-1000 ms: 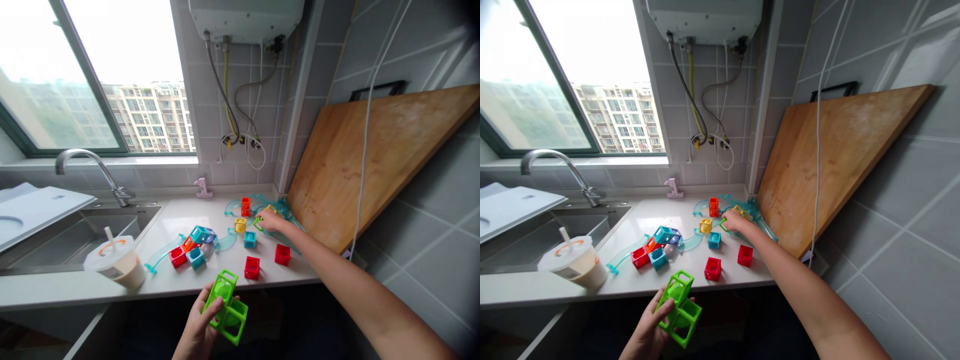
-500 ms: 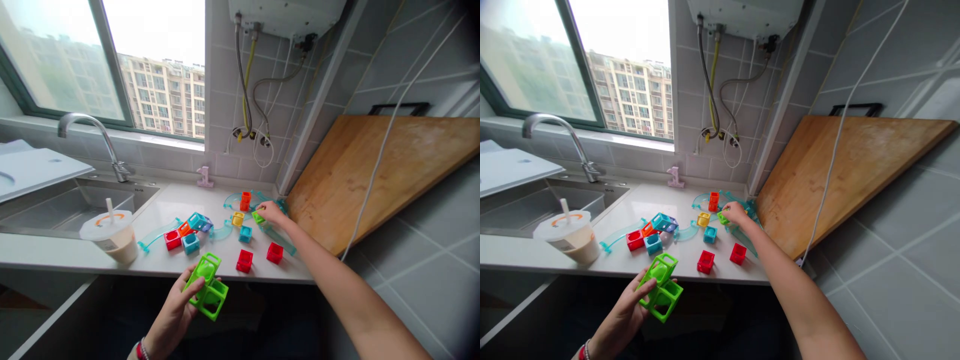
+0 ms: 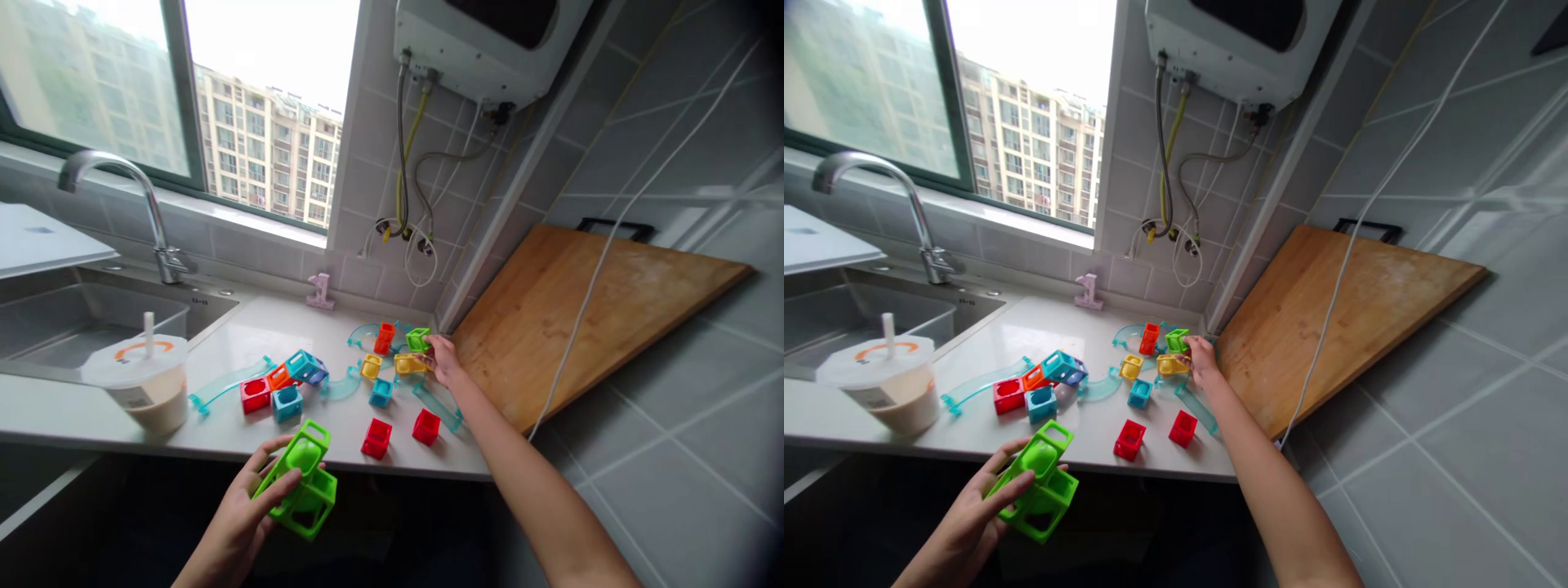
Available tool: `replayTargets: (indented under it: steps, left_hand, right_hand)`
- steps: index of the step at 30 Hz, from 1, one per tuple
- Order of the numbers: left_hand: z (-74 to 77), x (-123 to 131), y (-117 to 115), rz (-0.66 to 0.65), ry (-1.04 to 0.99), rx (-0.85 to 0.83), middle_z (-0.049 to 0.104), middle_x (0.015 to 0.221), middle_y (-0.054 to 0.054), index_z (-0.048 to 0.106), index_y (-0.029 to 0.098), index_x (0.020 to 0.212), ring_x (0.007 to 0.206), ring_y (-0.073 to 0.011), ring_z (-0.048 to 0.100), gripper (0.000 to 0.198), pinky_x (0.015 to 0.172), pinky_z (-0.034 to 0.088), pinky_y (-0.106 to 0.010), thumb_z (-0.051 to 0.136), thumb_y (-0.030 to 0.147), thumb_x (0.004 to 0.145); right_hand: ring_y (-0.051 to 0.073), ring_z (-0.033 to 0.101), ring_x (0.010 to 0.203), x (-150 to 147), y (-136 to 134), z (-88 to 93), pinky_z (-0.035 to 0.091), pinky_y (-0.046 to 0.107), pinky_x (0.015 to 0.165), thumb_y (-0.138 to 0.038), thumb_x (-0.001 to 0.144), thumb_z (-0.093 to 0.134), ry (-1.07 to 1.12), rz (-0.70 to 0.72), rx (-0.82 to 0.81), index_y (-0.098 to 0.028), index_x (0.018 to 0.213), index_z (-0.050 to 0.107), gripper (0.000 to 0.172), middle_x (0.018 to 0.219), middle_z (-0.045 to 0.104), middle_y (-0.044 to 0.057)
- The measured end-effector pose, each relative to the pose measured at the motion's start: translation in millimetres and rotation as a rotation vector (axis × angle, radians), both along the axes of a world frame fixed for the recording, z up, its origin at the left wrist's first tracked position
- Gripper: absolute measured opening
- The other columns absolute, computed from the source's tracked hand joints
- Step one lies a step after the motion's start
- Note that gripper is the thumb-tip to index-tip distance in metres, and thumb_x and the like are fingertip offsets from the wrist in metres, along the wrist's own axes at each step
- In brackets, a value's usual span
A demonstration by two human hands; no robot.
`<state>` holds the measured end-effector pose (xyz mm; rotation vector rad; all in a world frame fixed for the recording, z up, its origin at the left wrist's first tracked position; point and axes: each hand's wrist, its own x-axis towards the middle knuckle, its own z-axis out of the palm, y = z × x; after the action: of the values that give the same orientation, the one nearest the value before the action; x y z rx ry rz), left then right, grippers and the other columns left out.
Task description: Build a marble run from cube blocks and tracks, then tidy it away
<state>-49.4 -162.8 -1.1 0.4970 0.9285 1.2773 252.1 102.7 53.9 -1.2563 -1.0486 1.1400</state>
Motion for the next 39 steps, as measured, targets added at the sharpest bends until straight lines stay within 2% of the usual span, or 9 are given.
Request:
replayTargets:
  steps: [4, 9, 13, 17, 21, 25, 31, 36, 39]
  left_hand:
    - [6.4, -5, 1, 0.02, 0.013, -0.004, 0.076, 0.121, -0.011, 0.042, 0.032, 0.145, 0.112, -0.0383, 0.073, 0.091, 0.083, 0.064, -0.043, 0.093, 0.035, 0.069]
    - [22.5, 0, -6, 0.079, 0.008, 0.03, 0.076, 0.122, -0.01, 0.044, 0.032, 0.144, 0.111, -0.0363, 0.073, 0.087, 0.083, 0.064, -0.04, 0.091, 0.039, 0.072]
    - [29.5, 8, -14, 0.111, -0.021, 0.095, 0.074, 0.124, -0.013, 0.044, 0.029, 0.143, 0.108, -0.0365, 0.074, 0.085, 0.081, 0.064, -0.04, 0.088, 0.049, 0.073]
    - [36.9, 15, -26, 0.131, 0.012, 0.169, 0.073, 0.123, -0.015, 0.045, 0.026, 0.141, 0.106, -0.0357, 0.074, 0.079, 0.075, 0.064, -0.039, 0.082, 0.055, 0.078]
    - [48.9, 18, -41, 0.097, 0.07, 0.171, 0.074, 0.118, -0.014, 0.048, 0.024, 0.138, 0.101, -0.033, 0.075, 0.076, 0.073, 0.064, -0.038, 0.084, 0.052, 0.077]
    - [60.4, 20, -56, 0.052, 0.17, 0.214, 0.074, 0.116, -0.011, 0.051, 0.024, 0.132, 0.092, -0.0291, 0.076, 0.069, 0.068, 0.064, -0.037, 0.083, 0.051, 0.078]
    - [76.2, 42, -75, -0.023, 0.292, 0.259, 0.075, 0.111, -0.009, 0.053, 0.025, 0.128, 0.086, -0.0276, 0.077, 0.067, 0.063, 0.063, -0.031, 0.085, 0.05, 0.075]
    - [83.1, 62, -85, -0.053, 0.332, 0.279, 0.073, 0.119, -0.009, 0.054, 0.026, 0.127, 0.092, -0.0283, 0.077, 0.063, 0.065, 0.064, -0.031, 0.084, 0.049, 0.077]
    - [80.8, 71, -86, -0.075, 0.317, 0.279, 0.073, 0.12, -0.011, 0.053, 0.025, 0.13, 0.094, -0.0303, 0.076, 0.071, 0.068, 0.065, -0.033, 0.089, 0.043, 0.072]
  right_hand:
    - [0.015, 0.065, 0.071, -3, -49, 12.4, 0.062, 0.031, 0.07, -0.038, 0.072, 0.078, 0.154, 0.068, 0.044, -0.023, 0.08, 0.059, 0.026, 0.077, 0.068, -0.005]
    - [0.016, 0.07, 0.083, -13, -146, 13.1, 0.061, 0.031, 0.072, -0.031, 0.074, 0.084, 0.394, 0.158, 0.047, -0.024, 0.097, 0.065, 0.031, 0.097, 0.075, -0.002]
    - [0.017, 0.07, 0.079, -33, -225, -15.8, 0.061, 0.033, 0.07, -0.038, 0.08, 0.084, 0.577, 0.119, -0.02, -0.025, 0.104, 0.067, 0.032, 0.099, 0.076, 0.001]
    - [0.014, 0.063, 0.064, -59, -272, -57.4, 0.056, 0.027, 0.062, -0.054, 0.083, 0.08, 0.677, 0.17, -0.041, -0.022, 0.096, 0.069, 0.036, 0.071, 0.067, -0.002]
    - [0.013, 0.059, 0.058, -80, -299, -72.8, 0.052, 0.024, 0.055, -0.056, 0.082, 0.08, 0.691, 0.147, -0.063, -0.022, 0.096, 0.068, 0.039, 0.064, 0.063, -0.003]
    - [0.013, 0.062, 0.068, -87, -319, -57.6, 0.051, 0.021, 0.059, -0.053, 0.087, 0.076, 0.666, 0.057, -0.009, -0.021, 0.099, 0.068, 0.035, 0.075, 0.069, 0.001]
    - [0.014, 0.062, 0.077, -78, -335, -33.8, 0.052, 0.022, 0.061, -0.053, 0.08, 0.082, 0.615, -0.034, 0.08, -0.02, 0.103, 0.075, 0.041, 0.093, 0.071, 0.004]
    - [0.014, 0.062, 0.08, -67, -345, -27.0, 0.051, 0.021, 0.063, -0.049, 0.085, 0.078, 0.598, -0.028, 0.104, -0.021, 0.101, 0.076, 0.033, 0.096, 0.07, 0.003]
    - [0.015, 0.062, 0.083, -62, -347, -29.8, 0.05, 0.021, 0.064, -0.05, 0.089, 0.074, 0.554, -0.023, 0.13, -0.021, 0.099, 0.074, 0.031, 0.097, 0.07, 0.004]
